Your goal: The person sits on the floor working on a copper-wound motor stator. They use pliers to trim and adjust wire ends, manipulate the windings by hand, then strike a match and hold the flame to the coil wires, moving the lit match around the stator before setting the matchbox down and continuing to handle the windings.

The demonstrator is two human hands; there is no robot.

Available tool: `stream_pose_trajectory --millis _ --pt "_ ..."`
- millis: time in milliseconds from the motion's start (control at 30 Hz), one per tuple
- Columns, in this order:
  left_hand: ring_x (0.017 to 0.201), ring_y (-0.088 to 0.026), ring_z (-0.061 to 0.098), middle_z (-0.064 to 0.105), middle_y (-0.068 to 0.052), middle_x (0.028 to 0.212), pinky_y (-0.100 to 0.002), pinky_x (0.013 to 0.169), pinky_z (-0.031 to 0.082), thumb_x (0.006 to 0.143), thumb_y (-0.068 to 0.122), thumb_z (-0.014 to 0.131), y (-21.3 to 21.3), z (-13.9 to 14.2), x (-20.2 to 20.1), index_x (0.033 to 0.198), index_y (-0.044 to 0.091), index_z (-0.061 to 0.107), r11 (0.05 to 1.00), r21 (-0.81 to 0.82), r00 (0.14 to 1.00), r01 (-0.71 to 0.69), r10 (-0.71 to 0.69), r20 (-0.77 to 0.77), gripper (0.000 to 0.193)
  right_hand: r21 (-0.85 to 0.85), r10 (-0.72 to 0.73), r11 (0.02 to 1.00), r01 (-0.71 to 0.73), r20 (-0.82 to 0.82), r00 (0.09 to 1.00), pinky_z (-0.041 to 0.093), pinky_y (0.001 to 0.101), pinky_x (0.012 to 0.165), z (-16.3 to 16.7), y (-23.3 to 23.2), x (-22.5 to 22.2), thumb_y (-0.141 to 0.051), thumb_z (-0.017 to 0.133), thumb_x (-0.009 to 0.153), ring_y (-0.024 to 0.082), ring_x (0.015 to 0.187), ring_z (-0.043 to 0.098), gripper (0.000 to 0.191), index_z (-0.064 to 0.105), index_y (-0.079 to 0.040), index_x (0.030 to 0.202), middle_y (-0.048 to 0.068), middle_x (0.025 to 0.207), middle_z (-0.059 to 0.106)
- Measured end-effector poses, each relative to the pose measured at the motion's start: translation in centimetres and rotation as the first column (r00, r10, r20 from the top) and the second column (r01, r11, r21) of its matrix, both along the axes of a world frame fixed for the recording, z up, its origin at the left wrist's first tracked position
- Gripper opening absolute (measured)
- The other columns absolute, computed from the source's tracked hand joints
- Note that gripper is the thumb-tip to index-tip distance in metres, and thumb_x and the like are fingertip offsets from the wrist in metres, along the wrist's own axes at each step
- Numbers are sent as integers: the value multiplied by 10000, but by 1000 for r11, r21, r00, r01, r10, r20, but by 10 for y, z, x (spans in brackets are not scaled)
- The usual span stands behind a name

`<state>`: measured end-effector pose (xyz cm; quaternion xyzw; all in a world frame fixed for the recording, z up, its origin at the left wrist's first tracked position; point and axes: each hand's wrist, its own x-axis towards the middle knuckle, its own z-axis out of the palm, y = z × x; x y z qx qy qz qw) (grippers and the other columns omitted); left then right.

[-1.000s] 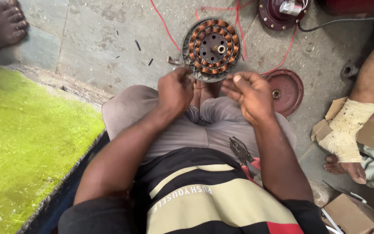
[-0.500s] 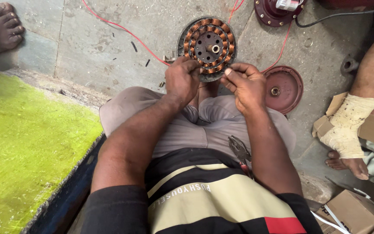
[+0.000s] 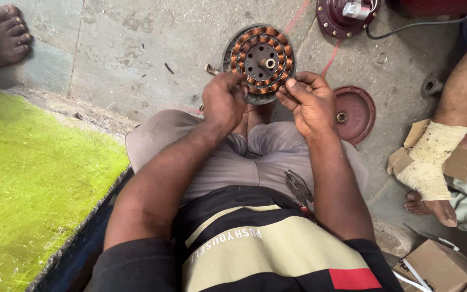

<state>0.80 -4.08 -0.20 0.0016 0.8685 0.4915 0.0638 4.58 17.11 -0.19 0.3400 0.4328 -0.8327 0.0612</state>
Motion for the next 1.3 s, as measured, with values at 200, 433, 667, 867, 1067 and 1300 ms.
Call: stream_pose_trajectory --millis 200,433,667,867,1067,1300 --pt "958 -318 731 745 -145 1041 -393 859 578 802 48 786 11 -21 5 1065 83 790 999 -26 993 -41 44 106 265 -114 -11 993 20 77 997 641 412 849 -11 -3 1 -14 680 973 249 944 739 279 624 -17 1246 129 1036 724" --pt "897 -272 726 752 -100 931 -378 833 570 768 76 811 14 -27 2 985 124 822 1000 -10 991 -21 22 131 223 -150 5 989 18 153 988 631 420 910 -24 2 -2 -2 660 965 248 972 721 309 626 -6 1272 126 1049 718" --pt "877 -276 719 744 -102 920 -390 809 564 806 83 810 17 -25 3 989 119 826 1000 26 992 10 -13 125 188 -364 0 925 112 294 956 615 374 890 -33 8 -12 -6 677 958 212 942 701 186 671 -31 1142 87 1009 707" --pt "864 -278 743 758 -97 990 -376 794 593 849 79 768 21 -26 3 983 116 816 999 -9 999 45 -45 12 147 -284 78 959 -17 208 975 553 290 751 -32 5 -14 4 699 987 139 852 646 145 677 -65 1112 51 1012 699" --pt "889 -296 739 759 -96 987 -394 795 587 856 113 781 23 -26 4 990 114 810 999 6 999 37 -37 6 138 92 78 991 -92 147 986 539 279 641 -23 -12 -8 -13 741 960 117 772 646 213 644 -64 1143 43 961 706" --pt "855 -272 724 729 -83 926 -392 758 576 866 120 764 27 -25 6 993 132 811 998 54 999 15 -17 39 136 132 96 986 -105 69 993 617 326 714 -15 -15 -12 -10 725 961 136 819 668 237 634 -40 1178 64 991 713"
